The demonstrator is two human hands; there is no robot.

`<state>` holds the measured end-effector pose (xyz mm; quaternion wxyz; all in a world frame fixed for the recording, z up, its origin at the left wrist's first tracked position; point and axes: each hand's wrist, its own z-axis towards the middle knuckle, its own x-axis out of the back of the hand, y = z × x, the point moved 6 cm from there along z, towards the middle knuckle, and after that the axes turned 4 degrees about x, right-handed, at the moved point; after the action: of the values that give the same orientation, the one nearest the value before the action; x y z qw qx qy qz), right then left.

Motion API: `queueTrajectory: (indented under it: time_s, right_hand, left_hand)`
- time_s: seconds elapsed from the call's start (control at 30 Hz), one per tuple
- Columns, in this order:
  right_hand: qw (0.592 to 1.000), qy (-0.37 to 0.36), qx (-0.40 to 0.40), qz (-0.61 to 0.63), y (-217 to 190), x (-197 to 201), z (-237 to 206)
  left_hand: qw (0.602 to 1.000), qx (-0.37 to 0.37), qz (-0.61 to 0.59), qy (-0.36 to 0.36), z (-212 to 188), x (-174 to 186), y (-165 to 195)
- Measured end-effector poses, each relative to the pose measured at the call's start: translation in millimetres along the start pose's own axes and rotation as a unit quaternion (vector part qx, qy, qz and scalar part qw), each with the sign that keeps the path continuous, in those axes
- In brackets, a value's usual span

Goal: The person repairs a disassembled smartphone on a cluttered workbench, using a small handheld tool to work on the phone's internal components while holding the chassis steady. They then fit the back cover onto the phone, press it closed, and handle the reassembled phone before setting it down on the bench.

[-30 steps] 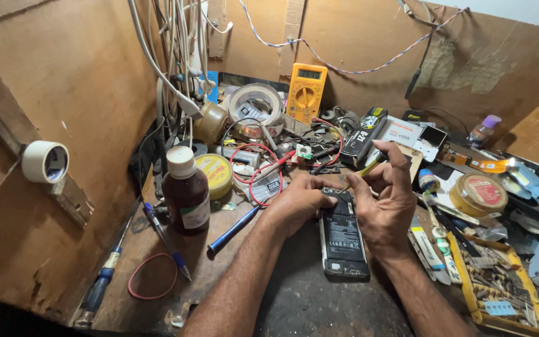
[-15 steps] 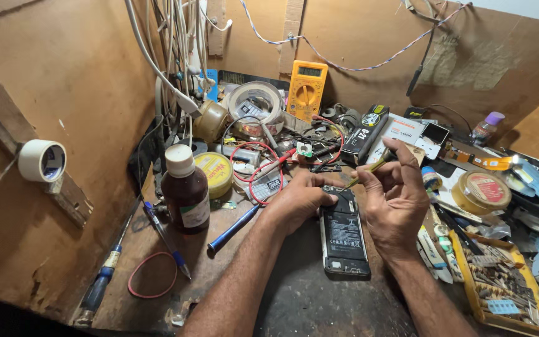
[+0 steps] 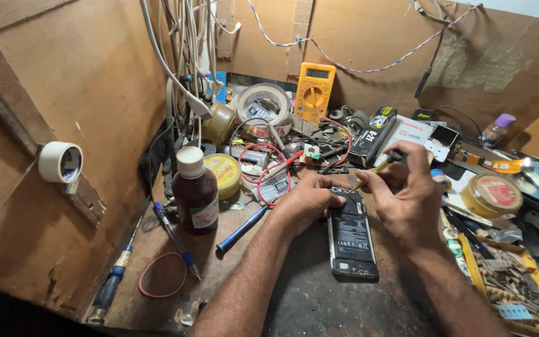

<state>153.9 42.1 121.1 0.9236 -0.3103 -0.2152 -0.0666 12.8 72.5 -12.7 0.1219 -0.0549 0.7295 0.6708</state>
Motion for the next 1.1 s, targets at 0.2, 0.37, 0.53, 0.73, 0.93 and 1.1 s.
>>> queueTrajectory:
  time_s: [0.2, 0.37, 0.53, 0.73, 0.93, 1.1]
  right_hand:
    - [0.996, -0.048, -0.036, -0.061, -5, -6, 20]
    - [0.997, -0.055, -0.011, -0.06, -7, -9, 19]
    - [1.0, 0.014, -0.021, 0.011, 4, -10, 3]
    - [0.992, 0.056, 0.031, 0.106, 12, -18, -10]
    - [0.994, 0.096, -0.006, 0.054, 21, -9, -11]
    - [0.988, 0.079, -0.019, 0.134, 20, -13, -14]
  left_hand:
    - [0.999, -0.026, 0.024, -0.006, -1, 1, 1]
    - [0.999, -0.027, -0.024, -0.024, -1, -4, 3]
    - [1.0, -0.028, -0.003, -0.013, 1, -5, 2]
    - [0.998, -0.052, -0.011, -0.018, 1, -3, 3]
    - [1.0, -0.022, -0.002, -0.011, 0, -1, 2]
    - [1.0, -0.001, -0.013, -0.004, 0, -1, 2]
